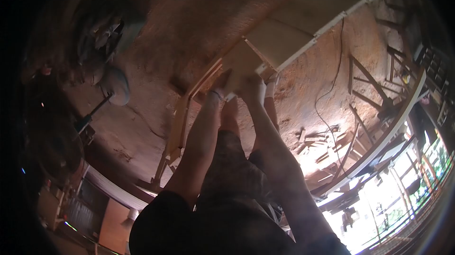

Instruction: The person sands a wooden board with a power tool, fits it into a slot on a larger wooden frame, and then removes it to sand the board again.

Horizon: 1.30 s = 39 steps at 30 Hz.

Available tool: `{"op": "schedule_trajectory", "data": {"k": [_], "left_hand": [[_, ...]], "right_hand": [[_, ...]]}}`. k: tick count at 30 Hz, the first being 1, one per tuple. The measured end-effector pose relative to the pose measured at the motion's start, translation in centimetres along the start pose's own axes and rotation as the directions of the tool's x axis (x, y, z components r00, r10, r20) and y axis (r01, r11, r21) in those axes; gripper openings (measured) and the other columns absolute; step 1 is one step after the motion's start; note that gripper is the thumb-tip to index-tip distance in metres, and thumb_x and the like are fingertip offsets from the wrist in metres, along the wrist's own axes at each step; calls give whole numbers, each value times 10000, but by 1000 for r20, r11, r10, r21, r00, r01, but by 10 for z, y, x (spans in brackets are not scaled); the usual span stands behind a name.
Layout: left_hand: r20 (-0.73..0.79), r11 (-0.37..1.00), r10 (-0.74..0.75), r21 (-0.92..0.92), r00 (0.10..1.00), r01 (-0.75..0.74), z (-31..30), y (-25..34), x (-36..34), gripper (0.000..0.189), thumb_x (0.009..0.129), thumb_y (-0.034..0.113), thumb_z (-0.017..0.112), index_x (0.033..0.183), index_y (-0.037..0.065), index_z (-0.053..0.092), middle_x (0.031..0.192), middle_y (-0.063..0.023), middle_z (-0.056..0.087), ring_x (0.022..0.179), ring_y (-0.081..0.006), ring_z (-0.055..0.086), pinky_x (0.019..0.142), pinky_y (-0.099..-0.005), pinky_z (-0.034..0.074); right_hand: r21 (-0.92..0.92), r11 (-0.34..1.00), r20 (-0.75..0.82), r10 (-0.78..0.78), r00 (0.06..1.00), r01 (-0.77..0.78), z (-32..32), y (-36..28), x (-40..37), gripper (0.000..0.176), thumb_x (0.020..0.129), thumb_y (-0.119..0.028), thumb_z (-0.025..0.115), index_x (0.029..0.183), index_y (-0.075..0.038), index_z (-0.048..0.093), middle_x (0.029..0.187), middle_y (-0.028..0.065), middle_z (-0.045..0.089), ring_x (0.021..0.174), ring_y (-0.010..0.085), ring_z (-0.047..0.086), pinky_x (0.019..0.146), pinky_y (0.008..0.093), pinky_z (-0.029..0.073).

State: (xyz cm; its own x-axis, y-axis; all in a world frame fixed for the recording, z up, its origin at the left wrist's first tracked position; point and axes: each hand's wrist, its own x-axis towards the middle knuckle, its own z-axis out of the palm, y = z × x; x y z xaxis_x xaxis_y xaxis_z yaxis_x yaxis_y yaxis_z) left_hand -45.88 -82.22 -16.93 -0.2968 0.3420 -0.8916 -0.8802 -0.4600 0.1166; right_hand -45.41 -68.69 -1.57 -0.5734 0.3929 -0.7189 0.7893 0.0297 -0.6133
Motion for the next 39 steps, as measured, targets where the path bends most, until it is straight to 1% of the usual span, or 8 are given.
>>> {"op": "schedule_trajectory", "data": {"k": [7, 10, 15, 19, 25, 30, 36, 39], "left_hand": [[143, 931, 176, 297, 974, -212, -65, 41, 36, 430, 1070, 309, 551, 1398, 33, 583, 1294, -64, 658, 1143, -158, 620, 991, -328, 493], [-42, 782, 242, 600, 969, -169, 27, 78, -51, 483, 1019, 370, 614, 1388, 58, 600, 1308, -106, 646, 1169, -180, 611, 993, -341, 479], [366, 117, -120, 928, 923, -353, 157, 117, -114, 584, 952, 479, 658, 1373, 76, 618, 1272, -124, 685, 1160, -220, 636, 992, -346, 460], [238, -332, -1, 916, 971, -225, 152, 118, -57, 421, 841, 383, 680, 976, -12, 729, 871, -159, 741, 878, -207, 722, 755, -374, 531], [438, -365, 170, 860, 883, -357, 160, 89, -74, 453, 792, 371, 661, 712, -74, 644, 669, -220, 688, 668, -321, 722, 614, -457, 512], [360, -634, 229, 760, 904, -143, 158, 57, -62, 431, 806, 358, 595, 870, -51, 714, 778, -298, 681, 817, -458, 706, 684, -518, 575], [512, -334, 185, 836, 839, -436, 134, 17, -53, 441, 897, 338, 608, 1042, -76, 662, 850, -245, 720, 813, -389, 726, 688, -499, 539], [470, -644, 8, 678, 883, -355, 120, 26, -79, 451, 950, 343, 626, 1083, -88, 634, 857, -223, 713, 855, -355, 726, 742, -488, 554]], "right_hand": [[-125, 990, -152, 38, 988, -58, 24, -13, 1, 341, 909, -301, 650, 1096, -22, 708, 893, 184, 748, 815, 321, 759, 699, 419, 619], [-143, 981, -190, 102, 976, -131, 18, -41, -13, 340, 901, -330, 647, 1060, -39, 724, 938, 199, 749, 920, 360, 745, 791, 447, 603], [-134, 959, -45, 245, 968, -249, 26, -45, -6, 312, 906, -314, 633, 1020, -41, 731, 1011, 199, 752, 986, 364, 730, 839, 460, 582], [-184, 976, 56, 124, 991, -112, 20, -41, -4, 392, 939, -389, 641, 1091, -34, 708, 1004, 179, 757, 987, 356, 731, 841, 459, 582], [235, 972, 86, -48, 995, 27, -26, 34, -54, 540, 908, -447, 735, 1303, -88, 651, 994, 160, 747, 921, 291, 734, 808, 415, 575], [266, 925, -152, 317, 936, -270, -100, 150, -118, 500, 931, -341, 710, 1351, -77, 648, 1101, 153, 744, 854, 200, 724, 737, 334, 567], [400, 869, -439, 462, 770, -293, -168, 310, -243, 423, 960, -288, 673, 1287, -23, 639, 938, 101, 739, 696, 174, 726, 554, 304, 544], [628, 689, -371, 673, 640, -361, -164, 352, -295, 382, 962, -275, 675, 1259, -36, 657, 921, 99, 740, 693, 171, 718, 528, 311, 549]]}}
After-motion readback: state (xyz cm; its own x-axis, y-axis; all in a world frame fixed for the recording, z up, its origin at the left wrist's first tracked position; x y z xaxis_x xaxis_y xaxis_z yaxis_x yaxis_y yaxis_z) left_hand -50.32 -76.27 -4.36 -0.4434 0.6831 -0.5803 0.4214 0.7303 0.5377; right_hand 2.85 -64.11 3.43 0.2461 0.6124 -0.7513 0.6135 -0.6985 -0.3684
